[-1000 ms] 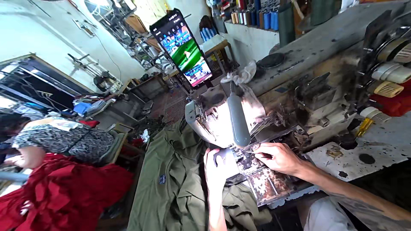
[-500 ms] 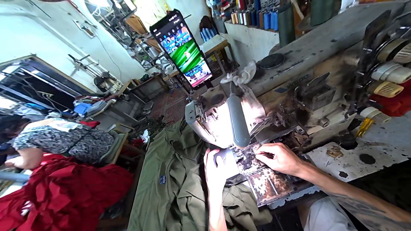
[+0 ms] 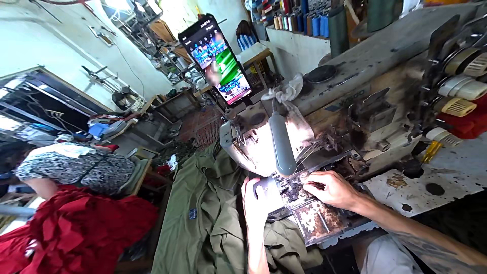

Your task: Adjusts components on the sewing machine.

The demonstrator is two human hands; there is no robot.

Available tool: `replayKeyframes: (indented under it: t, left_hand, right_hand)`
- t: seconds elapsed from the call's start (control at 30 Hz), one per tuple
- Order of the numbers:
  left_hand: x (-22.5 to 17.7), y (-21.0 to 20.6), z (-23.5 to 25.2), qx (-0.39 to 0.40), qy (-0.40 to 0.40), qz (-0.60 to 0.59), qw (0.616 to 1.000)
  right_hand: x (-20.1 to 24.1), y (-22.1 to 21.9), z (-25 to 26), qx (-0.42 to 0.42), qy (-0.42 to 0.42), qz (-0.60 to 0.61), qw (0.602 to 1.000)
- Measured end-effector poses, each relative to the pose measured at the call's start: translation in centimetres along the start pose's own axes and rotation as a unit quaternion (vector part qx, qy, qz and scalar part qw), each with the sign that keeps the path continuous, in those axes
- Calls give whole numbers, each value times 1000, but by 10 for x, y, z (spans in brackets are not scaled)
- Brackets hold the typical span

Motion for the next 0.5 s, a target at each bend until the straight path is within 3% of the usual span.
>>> replayKeyframes:
  t: [0.5]
  left_hand:
    - [0, 0, 0, -6, 0, -7, 1000]
  right_hand:
    - [-3, 1, 2, 2, -12, 17, 1000]
Point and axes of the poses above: each hand's wrist, its own z-axis towards the middle knuckle, its own y-axis out of the back of the hand, x = y × z, the point moved 6 cm from there along z, towards the middle knuckle, and after that the axes turned 7 degrees about x, right-handed, at the moved point
